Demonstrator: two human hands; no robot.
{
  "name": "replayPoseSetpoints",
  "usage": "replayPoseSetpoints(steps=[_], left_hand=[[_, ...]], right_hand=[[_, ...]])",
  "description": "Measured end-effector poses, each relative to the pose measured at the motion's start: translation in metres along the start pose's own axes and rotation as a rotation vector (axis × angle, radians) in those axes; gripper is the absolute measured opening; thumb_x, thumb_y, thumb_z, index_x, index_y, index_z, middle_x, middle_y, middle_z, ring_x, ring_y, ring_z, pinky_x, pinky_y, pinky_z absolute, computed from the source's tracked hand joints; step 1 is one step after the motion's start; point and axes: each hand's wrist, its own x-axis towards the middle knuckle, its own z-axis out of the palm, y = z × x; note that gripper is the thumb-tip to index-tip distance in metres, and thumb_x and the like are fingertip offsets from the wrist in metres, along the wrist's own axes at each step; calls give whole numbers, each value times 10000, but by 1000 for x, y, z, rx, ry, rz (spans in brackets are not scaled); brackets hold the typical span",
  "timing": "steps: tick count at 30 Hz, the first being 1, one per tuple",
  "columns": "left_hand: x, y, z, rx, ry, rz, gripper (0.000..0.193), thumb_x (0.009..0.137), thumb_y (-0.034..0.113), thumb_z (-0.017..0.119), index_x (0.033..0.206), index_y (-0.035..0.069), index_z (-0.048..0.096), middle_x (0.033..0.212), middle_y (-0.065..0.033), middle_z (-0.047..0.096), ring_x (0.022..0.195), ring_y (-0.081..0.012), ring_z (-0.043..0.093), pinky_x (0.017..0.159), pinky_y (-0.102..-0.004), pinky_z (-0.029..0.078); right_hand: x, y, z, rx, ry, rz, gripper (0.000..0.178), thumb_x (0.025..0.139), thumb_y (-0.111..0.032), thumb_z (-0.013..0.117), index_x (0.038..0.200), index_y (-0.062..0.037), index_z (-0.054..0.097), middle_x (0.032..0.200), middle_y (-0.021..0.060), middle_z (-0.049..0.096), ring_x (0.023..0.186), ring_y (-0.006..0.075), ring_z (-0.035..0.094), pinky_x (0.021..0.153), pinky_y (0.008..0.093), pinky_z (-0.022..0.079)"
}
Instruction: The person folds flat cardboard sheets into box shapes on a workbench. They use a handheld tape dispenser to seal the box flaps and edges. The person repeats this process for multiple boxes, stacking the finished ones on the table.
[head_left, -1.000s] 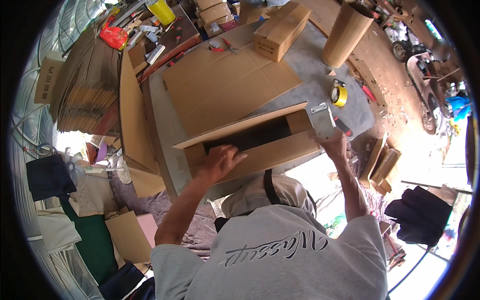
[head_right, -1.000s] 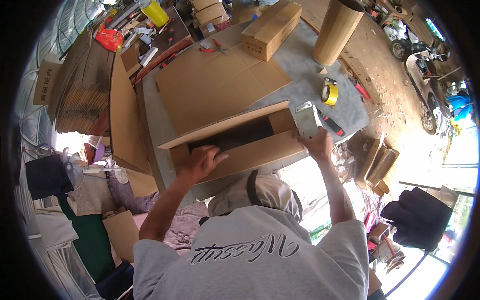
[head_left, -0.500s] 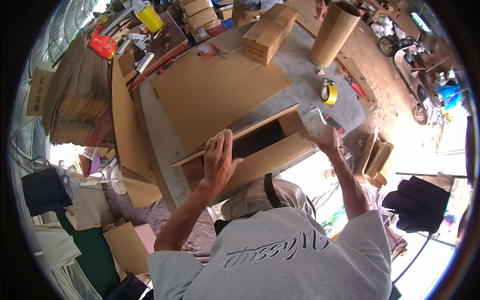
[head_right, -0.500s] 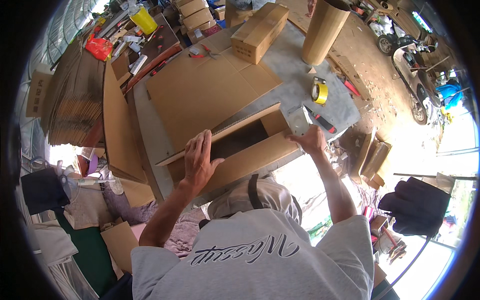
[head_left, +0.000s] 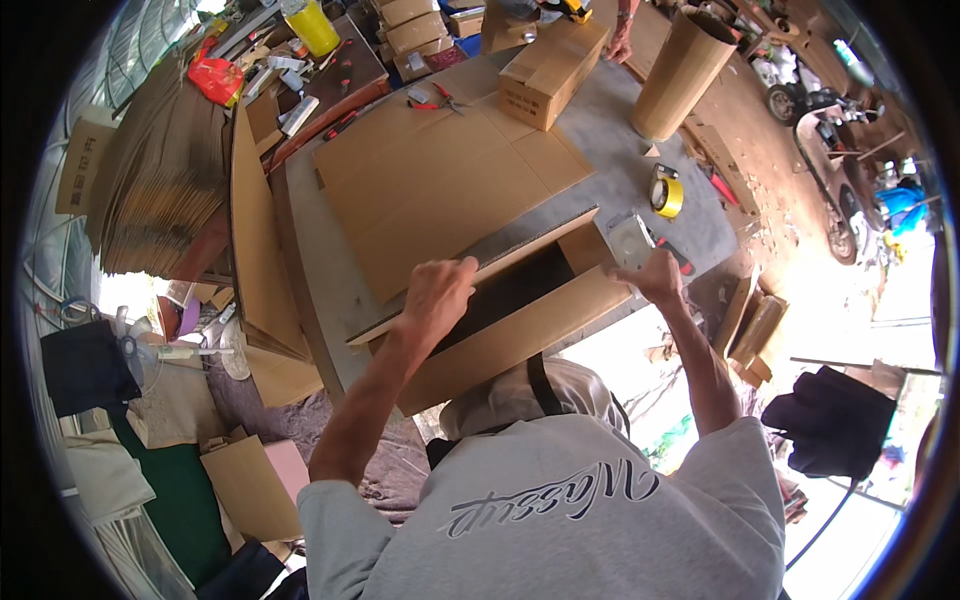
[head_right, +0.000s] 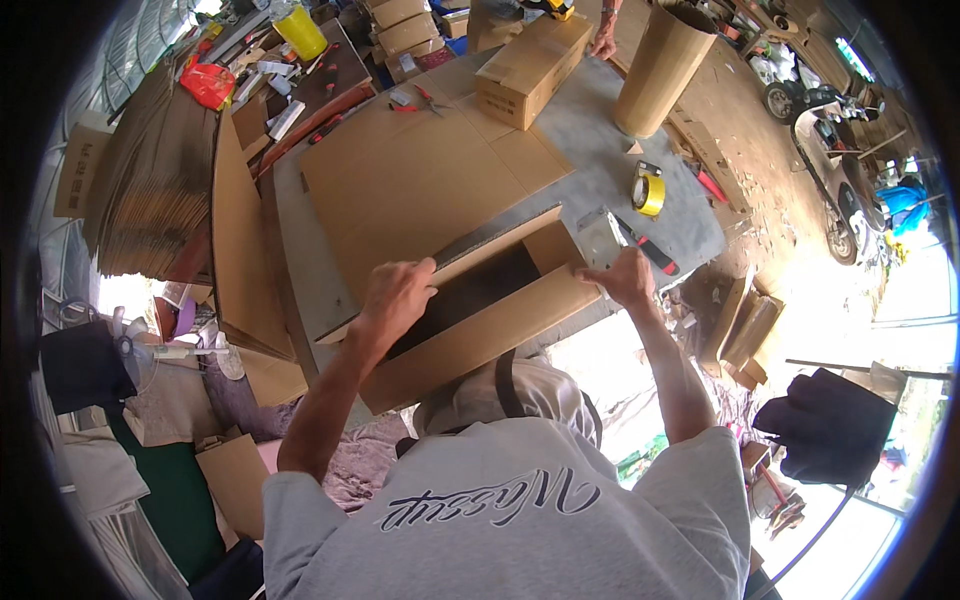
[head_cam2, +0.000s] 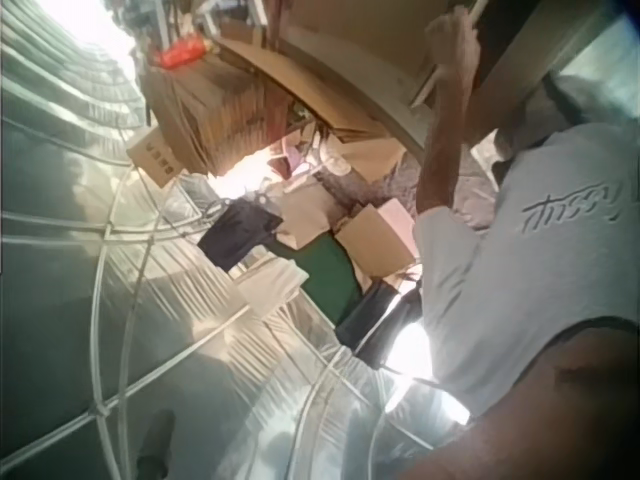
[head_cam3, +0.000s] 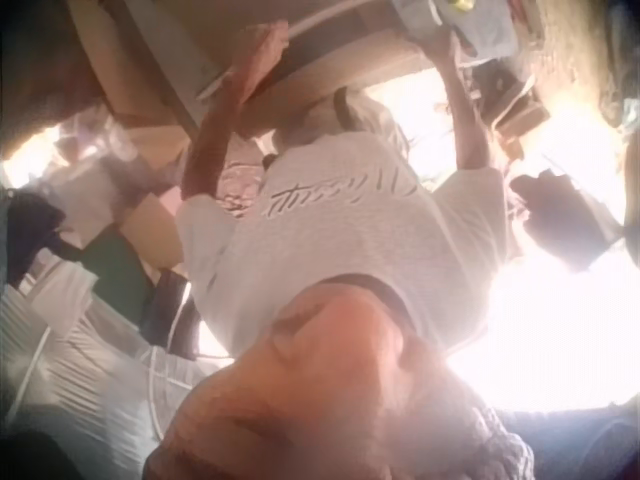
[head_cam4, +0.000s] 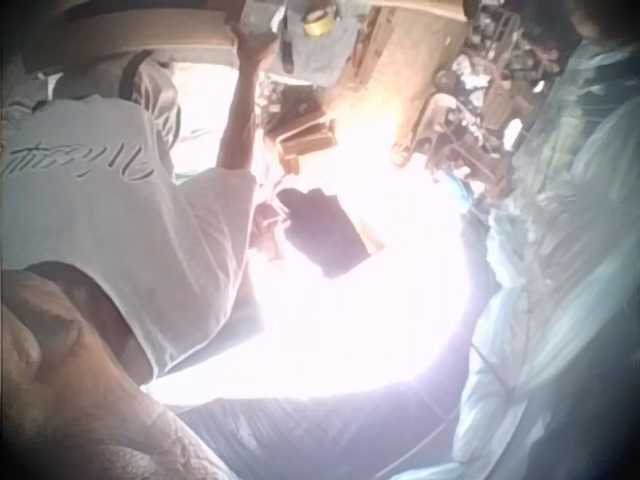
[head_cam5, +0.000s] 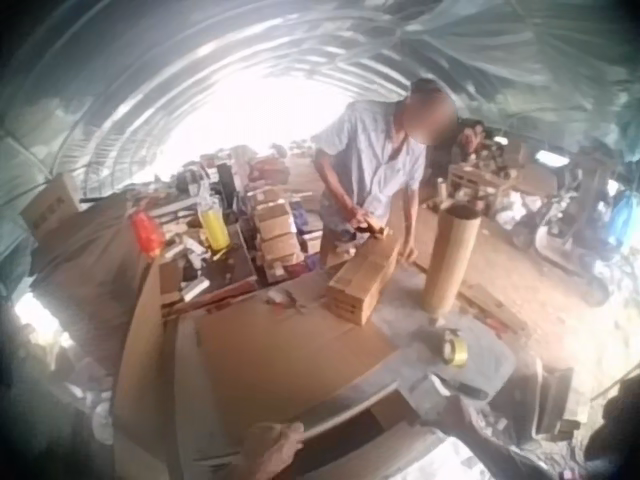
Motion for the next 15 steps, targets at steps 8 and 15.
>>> replayPoseSetpoints(steps=[8,15], left_hand=[[14,4,18,-64,-18,226,639,862,15,618,1491,36,507,988,-189,695,913,-345,703,798,-404,573],[14,21,18,66,-317,69,682,907,76,568,1562,7,394,1183,-114,680,1122,-249,665,1008,-343,507]], right_hand=[[-3,1,0,29,-10,-14,799,504,-639,935,687,78,632,652,196,644,632,285,659,631,460,520],[-4,6,3,69,-13,5,815,491,-651,932,694,74,620,674,202,641,661,293,660,642,469,515]])
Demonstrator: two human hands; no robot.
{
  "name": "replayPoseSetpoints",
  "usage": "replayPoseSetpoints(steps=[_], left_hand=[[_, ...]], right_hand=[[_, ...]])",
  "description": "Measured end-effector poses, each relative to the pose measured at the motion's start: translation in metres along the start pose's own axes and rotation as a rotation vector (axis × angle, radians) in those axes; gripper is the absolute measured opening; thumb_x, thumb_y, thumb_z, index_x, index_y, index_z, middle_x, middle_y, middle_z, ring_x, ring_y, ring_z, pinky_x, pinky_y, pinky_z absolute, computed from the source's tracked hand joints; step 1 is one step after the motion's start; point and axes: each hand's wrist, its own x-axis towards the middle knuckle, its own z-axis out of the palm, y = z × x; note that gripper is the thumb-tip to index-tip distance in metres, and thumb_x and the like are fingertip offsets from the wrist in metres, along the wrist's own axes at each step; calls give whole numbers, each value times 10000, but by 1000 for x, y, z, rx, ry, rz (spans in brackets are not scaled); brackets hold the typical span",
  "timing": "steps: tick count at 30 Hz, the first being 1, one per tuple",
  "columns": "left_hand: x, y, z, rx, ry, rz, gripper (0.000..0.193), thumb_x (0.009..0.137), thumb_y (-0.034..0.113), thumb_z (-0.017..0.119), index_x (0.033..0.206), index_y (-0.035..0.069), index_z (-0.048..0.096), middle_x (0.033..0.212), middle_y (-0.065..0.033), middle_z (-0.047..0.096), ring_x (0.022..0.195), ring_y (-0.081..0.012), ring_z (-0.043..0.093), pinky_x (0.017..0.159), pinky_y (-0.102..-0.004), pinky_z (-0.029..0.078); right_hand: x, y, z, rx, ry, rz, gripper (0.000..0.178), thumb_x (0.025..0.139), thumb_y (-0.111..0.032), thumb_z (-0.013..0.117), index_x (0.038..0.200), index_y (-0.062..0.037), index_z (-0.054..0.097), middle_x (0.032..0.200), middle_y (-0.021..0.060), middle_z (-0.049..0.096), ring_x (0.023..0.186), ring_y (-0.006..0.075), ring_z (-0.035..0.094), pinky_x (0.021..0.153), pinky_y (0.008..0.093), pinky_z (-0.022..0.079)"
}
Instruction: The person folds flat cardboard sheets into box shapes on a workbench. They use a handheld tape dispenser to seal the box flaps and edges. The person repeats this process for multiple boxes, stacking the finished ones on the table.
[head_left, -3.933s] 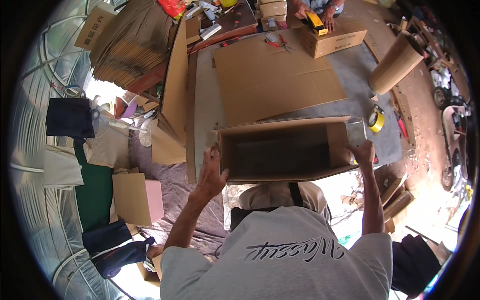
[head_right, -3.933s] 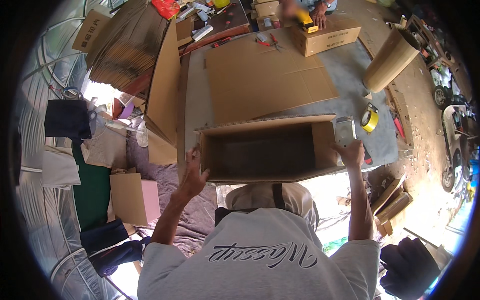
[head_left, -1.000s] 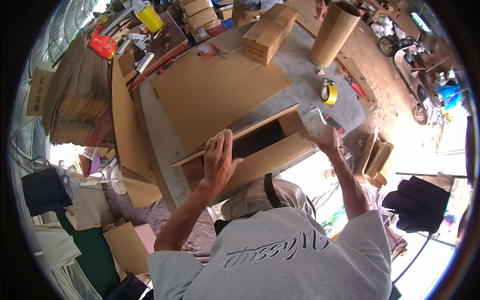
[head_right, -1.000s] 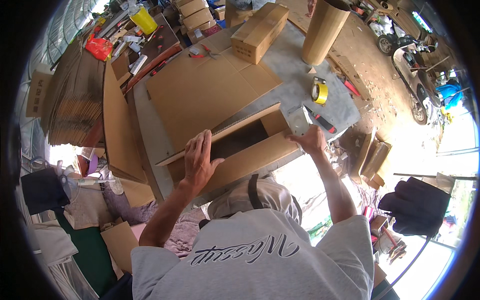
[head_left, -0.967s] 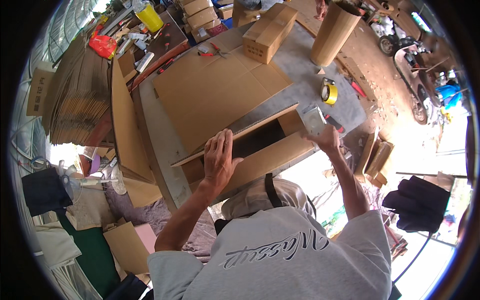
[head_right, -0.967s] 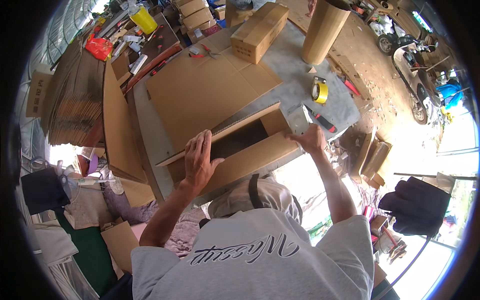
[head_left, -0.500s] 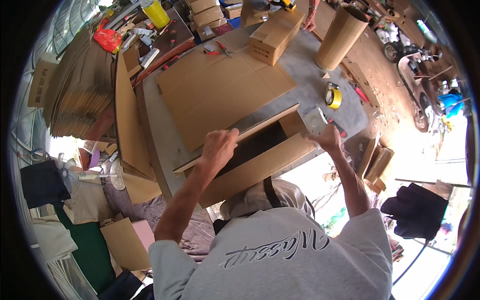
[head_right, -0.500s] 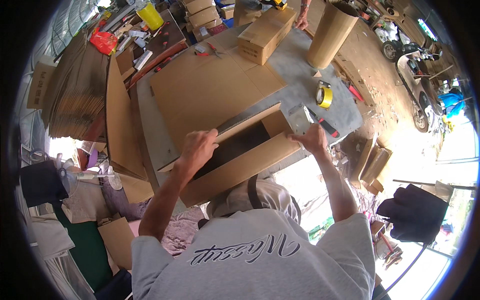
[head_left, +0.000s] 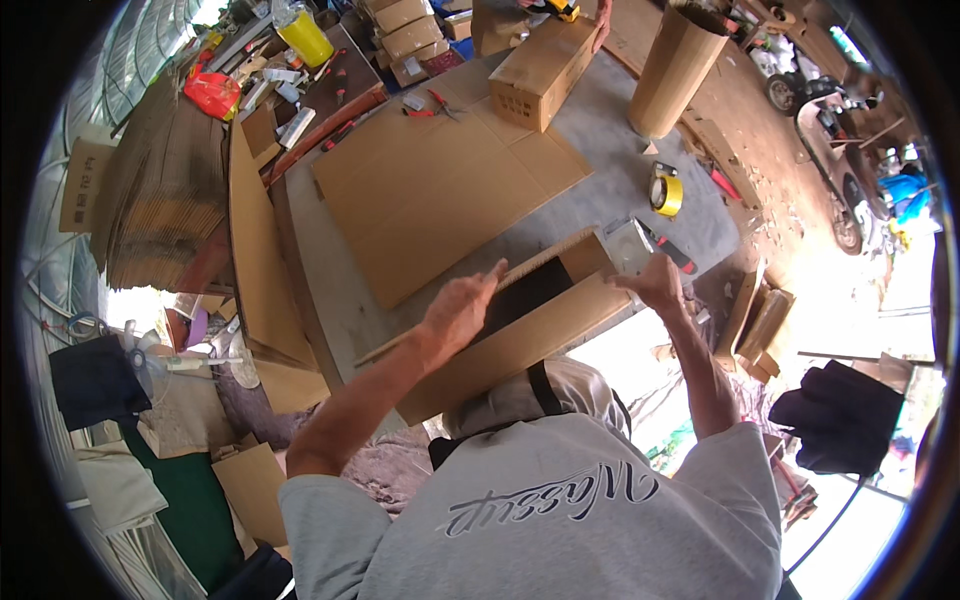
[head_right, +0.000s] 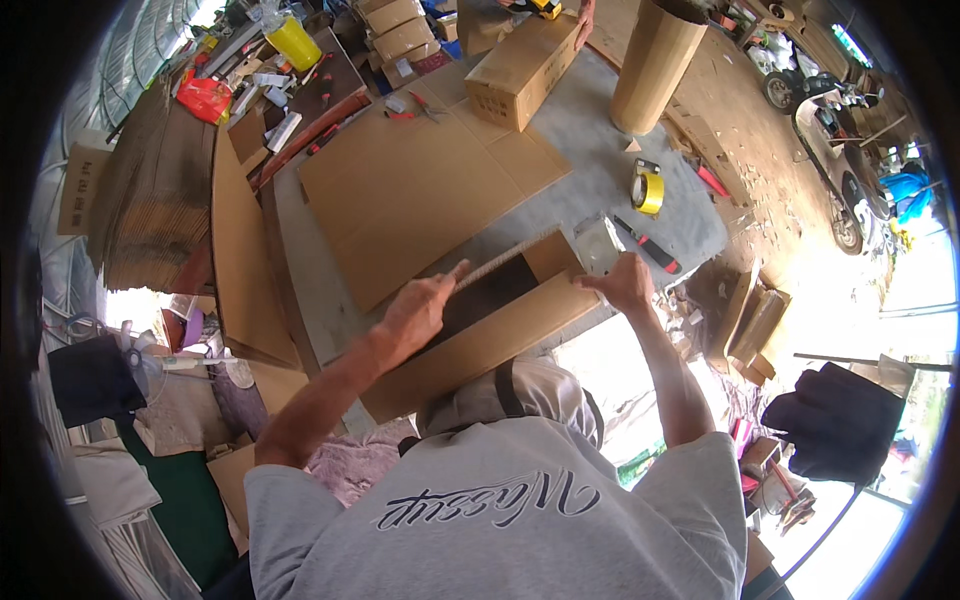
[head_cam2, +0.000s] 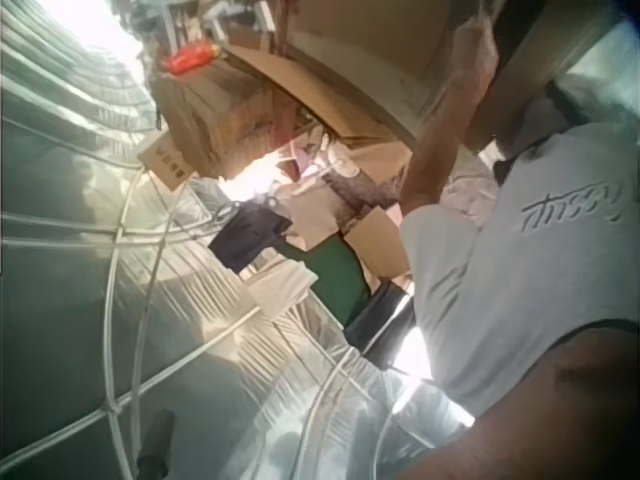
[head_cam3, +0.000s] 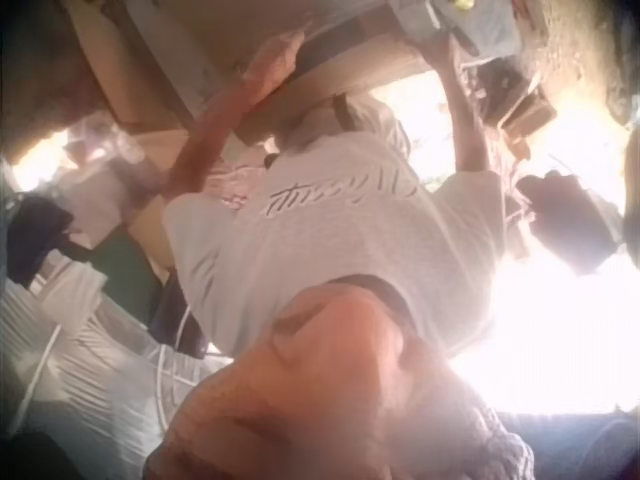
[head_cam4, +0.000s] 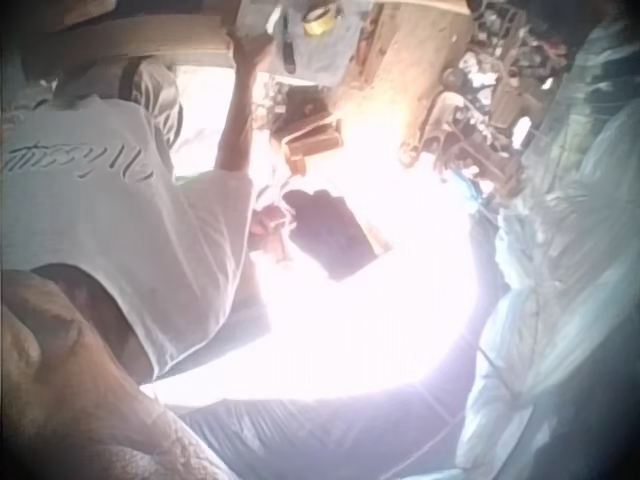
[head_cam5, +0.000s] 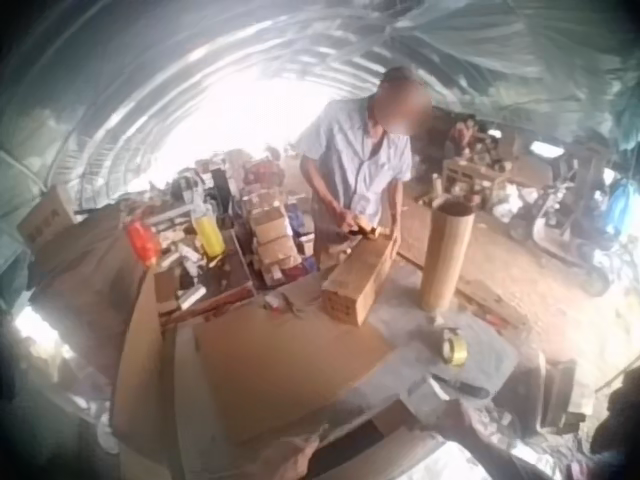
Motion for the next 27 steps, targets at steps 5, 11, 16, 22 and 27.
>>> replayPoseSetpoints(steps=[5,11,16,22,27], left_hand=[[-4,9,46,37,374,151,681,961,194,612,1571,29,359,1515,-246,473,1376,-375,499,1191,-420,376],[-16,29,39,-64,327,141,821,934,520,657,1622,218,326,1638,-279,257,1480,-459,325,1206,-611,241],[-15,32,51,-34,381,126,795,942,538,639,1618,249,337,1661,-272,200,1481,-487,303,1186,-668,216],[-18,38,50,-17,393,83,682,987,371,617,1604,220,367,1664,-279,196,1493,-474,292,1198,-667,193],[-22,51,45,112,340,137,688,986,411,616,1607,272,355,1674,-257,190,1517,-451,262,1206,-666,166]], right_hand=[[0,-11,-3,-32,-17,18,780,491,-621,941,694,63,625,665,184,635,642,278,637,629,460,511],[0,-14,-5,-57,-39,50,774,492,-619,941,706,58,634,645,161,618,618,250,610,618,439,509],[6,3,-3,98,-60,38,732,596,-604,922,761,64,673,656,120,646,618,223,619,634,407,514],[42,6,-10,717,0,110,368,914,-331,787,955,30,727,760,72,690,657,176,649,643,334,535],[90,6,-9,1421,61,157,387,979,-316,730,1181,5,653,995,80,708,901,196,686,855,371,555]])
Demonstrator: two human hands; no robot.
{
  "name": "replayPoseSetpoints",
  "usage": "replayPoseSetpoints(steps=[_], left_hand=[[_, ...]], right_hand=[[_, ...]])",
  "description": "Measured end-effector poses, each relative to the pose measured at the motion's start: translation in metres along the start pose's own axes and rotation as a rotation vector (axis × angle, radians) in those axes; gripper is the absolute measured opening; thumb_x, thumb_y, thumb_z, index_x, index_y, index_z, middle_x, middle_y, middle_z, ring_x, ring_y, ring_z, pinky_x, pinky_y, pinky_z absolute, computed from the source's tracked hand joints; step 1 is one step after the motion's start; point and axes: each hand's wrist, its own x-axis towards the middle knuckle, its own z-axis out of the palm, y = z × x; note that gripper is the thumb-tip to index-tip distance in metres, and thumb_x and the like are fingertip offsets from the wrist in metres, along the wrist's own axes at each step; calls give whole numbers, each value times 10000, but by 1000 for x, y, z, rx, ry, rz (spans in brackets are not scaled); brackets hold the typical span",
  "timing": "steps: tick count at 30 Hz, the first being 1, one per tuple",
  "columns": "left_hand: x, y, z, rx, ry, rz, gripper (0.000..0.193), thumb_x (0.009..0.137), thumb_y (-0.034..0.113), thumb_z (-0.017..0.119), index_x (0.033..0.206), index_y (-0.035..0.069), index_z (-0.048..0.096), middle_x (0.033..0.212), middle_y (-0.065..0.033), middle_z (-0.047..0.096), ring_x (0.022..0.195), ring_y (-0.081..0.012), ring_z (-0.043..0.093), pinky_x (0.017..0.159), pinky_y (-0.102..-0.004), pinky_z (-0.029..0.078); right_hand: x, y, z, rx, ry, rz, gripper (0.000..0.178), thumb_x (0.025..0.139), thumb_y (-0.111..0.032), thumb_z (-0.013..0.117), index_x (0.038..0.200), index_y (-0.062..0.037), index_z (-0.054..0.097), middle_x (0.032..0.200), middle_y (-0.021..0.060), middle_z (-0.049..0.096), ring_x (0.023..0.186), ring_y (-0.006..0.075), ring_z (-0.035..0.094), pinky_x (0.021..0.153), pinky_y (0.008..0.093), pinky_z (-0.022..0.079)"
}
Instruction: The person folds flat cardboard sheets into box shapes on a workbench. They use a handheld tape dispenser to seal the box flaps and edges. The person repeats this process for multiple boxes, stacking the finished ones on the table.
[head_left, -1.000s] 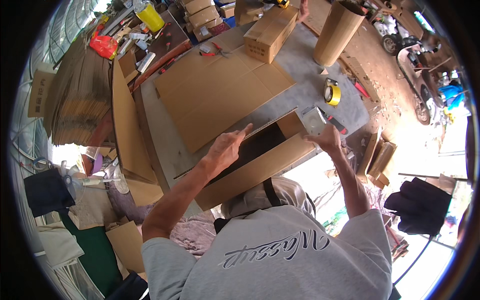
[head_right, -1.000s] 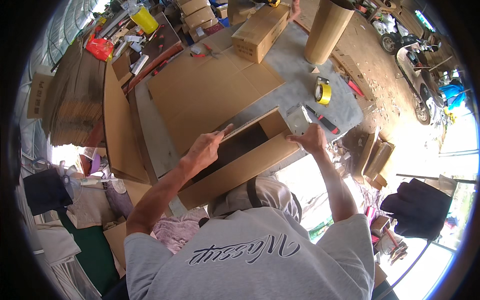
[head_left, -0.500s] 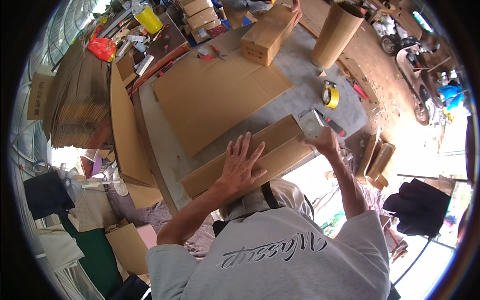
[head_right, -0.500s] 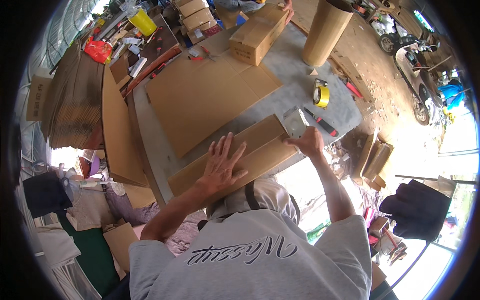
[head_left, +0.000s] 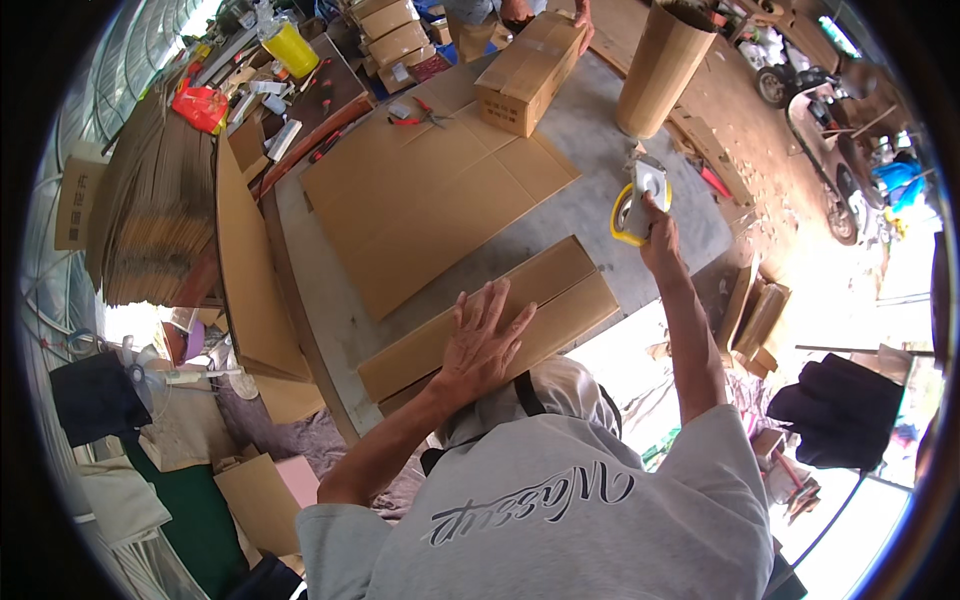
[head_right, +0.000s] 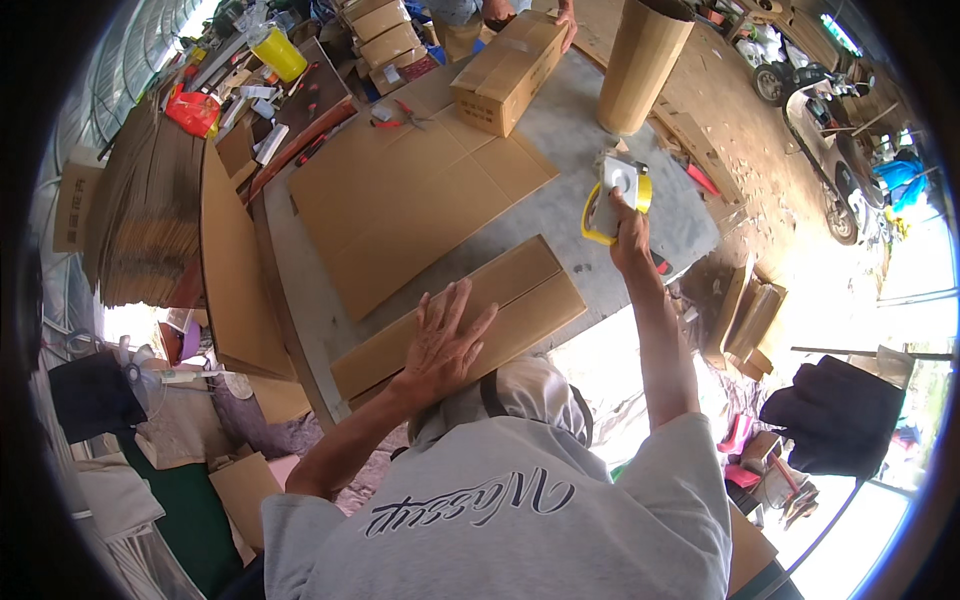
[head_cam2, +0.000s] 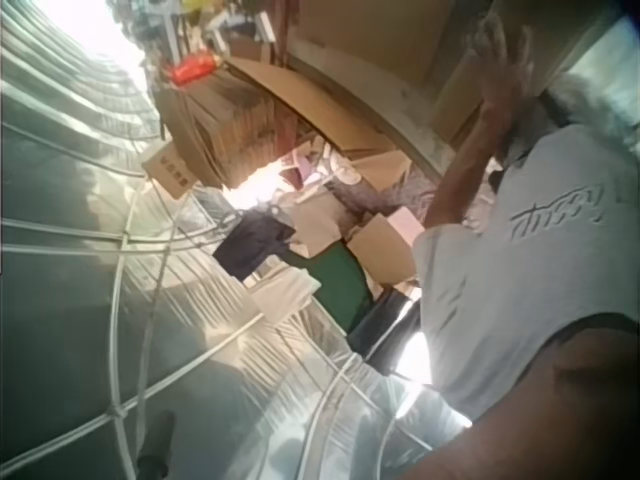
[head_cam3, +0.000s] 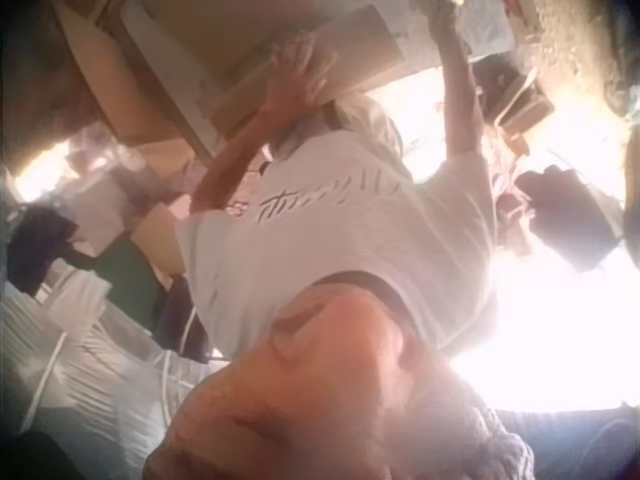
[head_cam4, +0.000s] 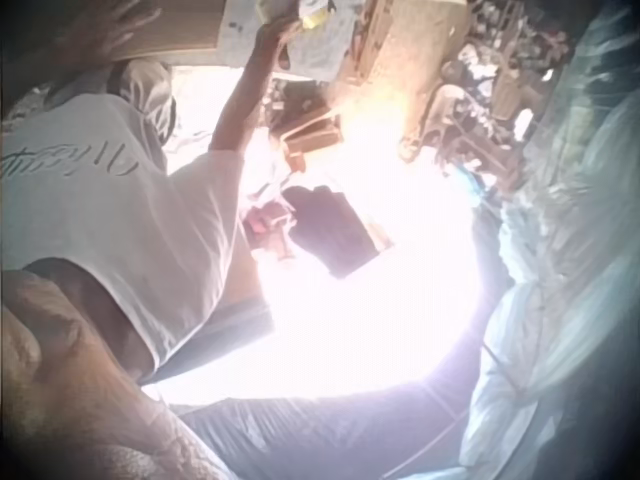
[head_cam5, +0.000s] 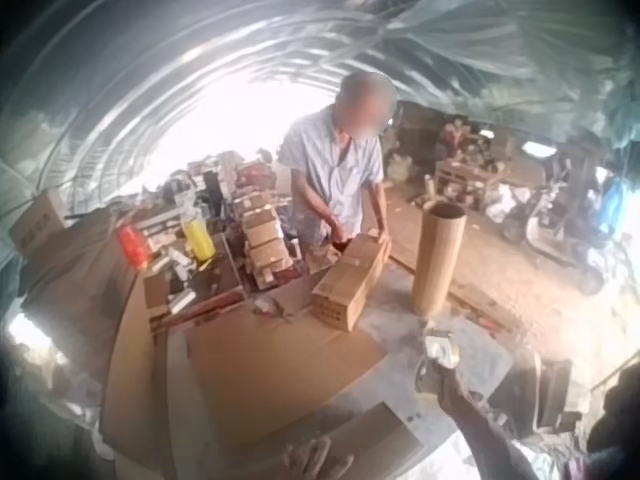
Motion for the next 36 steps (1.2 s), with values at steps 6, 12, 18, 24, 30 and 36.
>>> replayPoseSetpoints(steps=[6,12,18,24,30,36], left_hand=[[-1,7,-1,-105,-13,-64,873,881,587,694,1622,313,322,1685,-265,139,1540,-462,188,1216,-670,142],[0,6,-5,-87,-78,-79,1049,756,652,779,1628,320,299,1691,-270,84,1538,-513,133,1182,-744,143],[3,11,-11,-117,-105,-72,1154,662,633,842,1629,334,290,1688,-281,64,1538,-535,110,1167,-767,144],[8,10,-10,-101,-38,-49,1125,657,552,865,1616,315,328,1668,-312,95,1509,-579,138,1158,-765,167],[9,10,-9,-128,-9,-40,1098,653,501,877,1603,297,366,1660,-315,128,1493,-587,166,1141,-777,186],[17,6,5,-145,111,-6,1108,659,525,856,1615,311,339,1662,-280,155,1480,-574,206,1135,-771,215]], right_hand=[[-7,32,20,444,80,39,372,1006,-269,681,1254,-12,578,1059,102,691,934,263,698,872,426,570],[-31,64,36,535,5,239,307,1045,-298,621,1238,-59,613,1100,74,697,1026,256,683,1000,455,530],[-5,44,19,568,-25,24,430,1026,-334,655,1308,-25,554,1165,114,659,1052,289,671,962,458,558],[-40,47,101,405,-1,205,411,1028,-306,649,1260,27,588,1075,142,690,975,297,688,908,458,551],[-24,53,71,422,-35,103,359,1041,-278,633,1251,9,580,1079,139,692,973,308,696,931,463,558],[-51,46,5,394,70,35,409,1038,-282,634,1299,20,546,1105,135,674,1026,281,675,960,452,532]])
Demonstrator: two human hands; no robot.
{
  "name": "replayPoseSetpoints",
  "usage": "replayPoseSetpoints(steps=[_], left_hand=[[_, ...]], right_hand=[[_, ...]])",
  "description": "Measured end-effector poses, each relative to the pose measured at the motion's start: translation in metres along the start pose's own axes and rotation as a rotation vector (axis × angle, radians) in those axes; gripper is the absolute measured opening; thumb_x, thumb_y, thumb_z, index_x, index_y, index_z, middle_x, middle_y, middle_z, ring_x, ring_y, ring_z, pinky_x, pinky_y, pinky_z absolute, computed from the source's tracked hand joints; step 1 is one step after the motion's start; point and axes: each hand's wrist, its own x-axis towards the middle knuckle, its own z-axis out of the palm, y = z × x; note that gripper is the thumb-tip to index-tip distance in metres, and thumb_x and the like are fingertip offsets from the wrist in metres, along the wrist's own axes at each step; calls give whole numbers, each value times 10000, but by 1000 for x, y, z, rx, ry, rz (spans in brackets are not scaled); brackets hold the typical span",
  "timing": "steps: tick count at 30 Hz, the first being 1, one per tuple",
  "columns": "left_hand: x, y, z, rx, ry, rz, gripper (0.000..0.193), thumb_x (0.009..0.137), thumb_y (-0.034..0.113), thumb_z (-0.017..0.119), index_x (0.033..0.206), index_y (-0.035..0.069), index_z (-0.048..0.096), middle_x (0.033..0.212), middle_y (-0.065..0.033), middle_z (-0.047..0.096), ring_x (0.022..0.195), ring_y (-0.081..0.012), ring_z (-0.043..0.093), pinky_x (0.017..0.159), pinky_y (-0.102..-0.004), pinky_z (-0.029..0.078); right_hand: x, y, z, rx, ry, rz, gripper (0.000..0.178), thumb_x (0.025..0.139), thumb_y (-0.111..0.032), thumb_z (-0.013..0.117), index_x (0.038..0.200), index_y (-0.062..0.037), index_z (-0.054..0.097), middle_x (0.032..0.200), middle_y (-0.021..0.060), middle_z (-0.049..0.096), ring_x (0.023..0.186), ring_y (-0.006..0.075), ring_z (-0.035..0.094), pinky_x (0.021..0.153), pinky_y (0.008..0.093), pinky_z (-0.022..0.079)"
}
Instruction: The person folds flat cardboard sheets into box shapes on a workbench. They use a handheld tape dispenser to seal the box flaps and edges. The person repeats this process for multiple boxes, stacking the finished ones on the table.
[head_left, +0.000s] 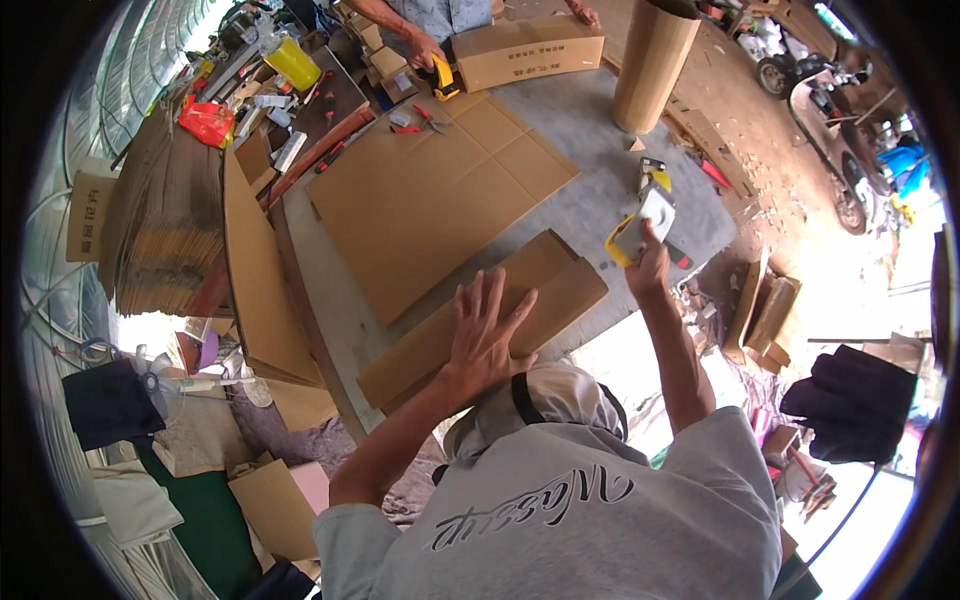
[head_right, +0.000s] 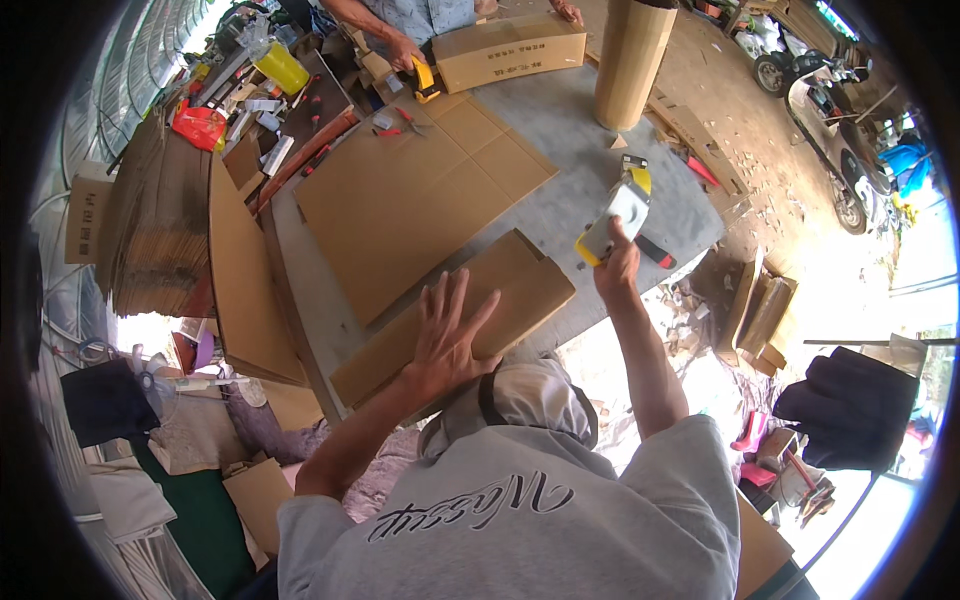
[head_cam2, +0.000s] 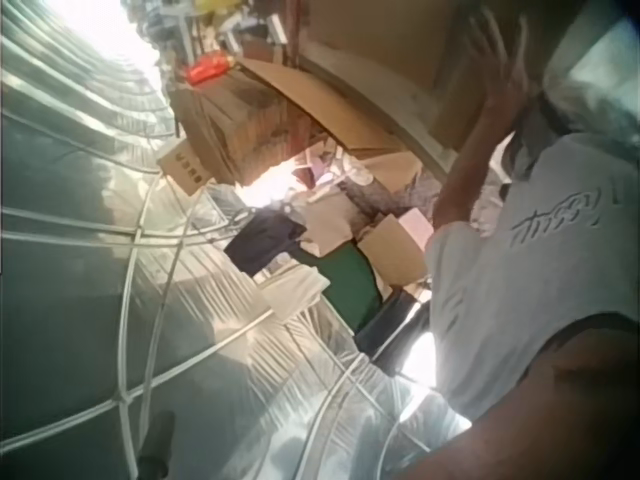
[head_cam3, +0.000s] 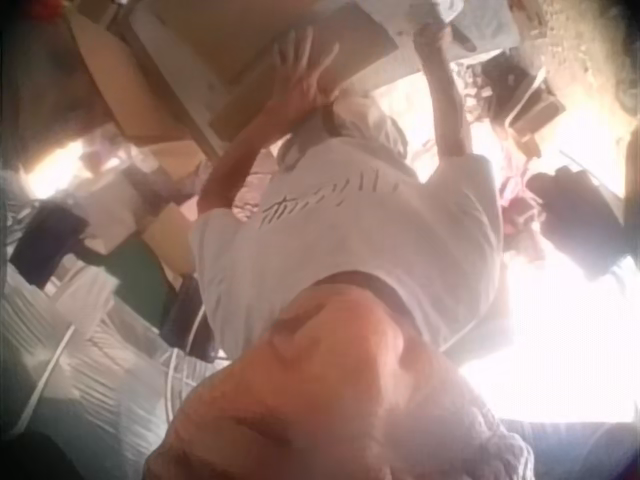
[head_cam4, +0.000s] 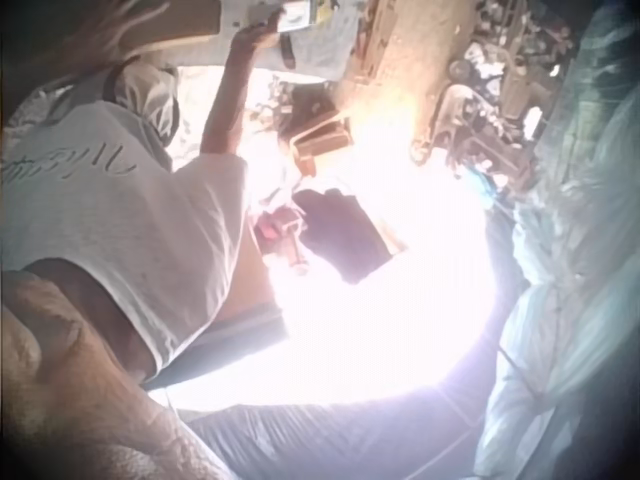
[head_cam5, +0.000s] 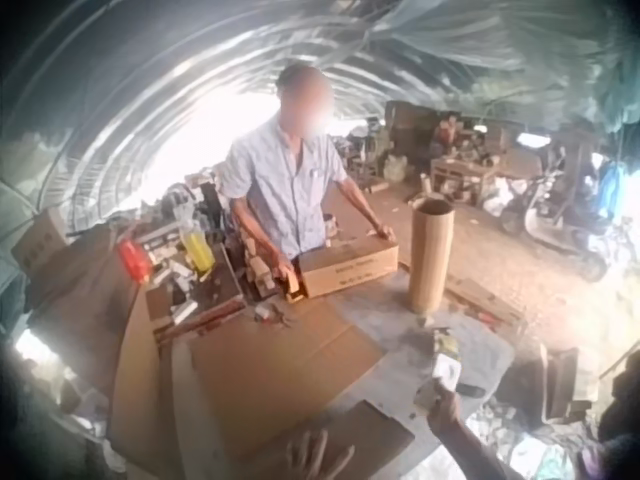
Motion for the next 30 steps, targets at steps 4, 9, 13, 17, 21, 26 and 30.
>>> replayPoseSetpoints(steps=[4,9,13,17,21,26,30], left_hand=[[18,3,7,34,-5,20,1101,670,530,852,1617,292,342,1662,-278,161,1478,-566,220,1138,-762,225],[17,9,3,37,-38,28,1120,672,534,848,1621,255,322,1654,-277,175,1488,-557,207,1154,-744,217],[18,9,8,46,-11,48,1135,668,547,844,1620,224,317,1647,-285,183,1488,-552,210,1158,-729,221],[15,8,6,81,-28,44,1145,668,555,840,1621,200,313,1640,-300,191,1487,-541,222,1155,-717,229],[14,12,4,89,-27,33,1134,675,560,837,1618,199,322,1632,-316,204,1486,-538,234,1157,-710,231],[13,10,7,100,-7,2,1116,643,560,840,1594,202,378,1627,-282,261,1496,-504,243,1166,-685,237],[8,8,13,112,32,-24,1108,649,594,830,1588,206,387,1633,-262,273,1504,-482,247,1175,-679,227]], right_hand=[[-37,21,2,11,-16,65,431,1046,-310,615,1322,14,551,1164,114,657,1065,280,657,978,450,520],[-36,0,12,144,14,-15,365,1067,-284,576,1292,3,563,1136,111,666,1057,275,661,979,447,519],[-46,19,14,185,61,25,365,1044,-266,617,1276,13,577,1128,106,672,1049,266,664,988,456,516],[-49,17,23,-43,-7,72,386,1019,-243,654,1289,22,578,1092,151,685,1000,259,682,922,447,544],[-25,25,39,-1017,47,-341,485,906,-356,764,1145,48,643,943,189,734,848,340,724,780,447,561],[-34,49,68,-1543,-13,-623,543,825,-388,824,1131,14,626,949,249,715,921,445,697,787,499,536],[-32,62,59,-1556,-46,-571,476,828,-339,820,1098,-9,606,865,233,693,900,486,661,787,564,507]])
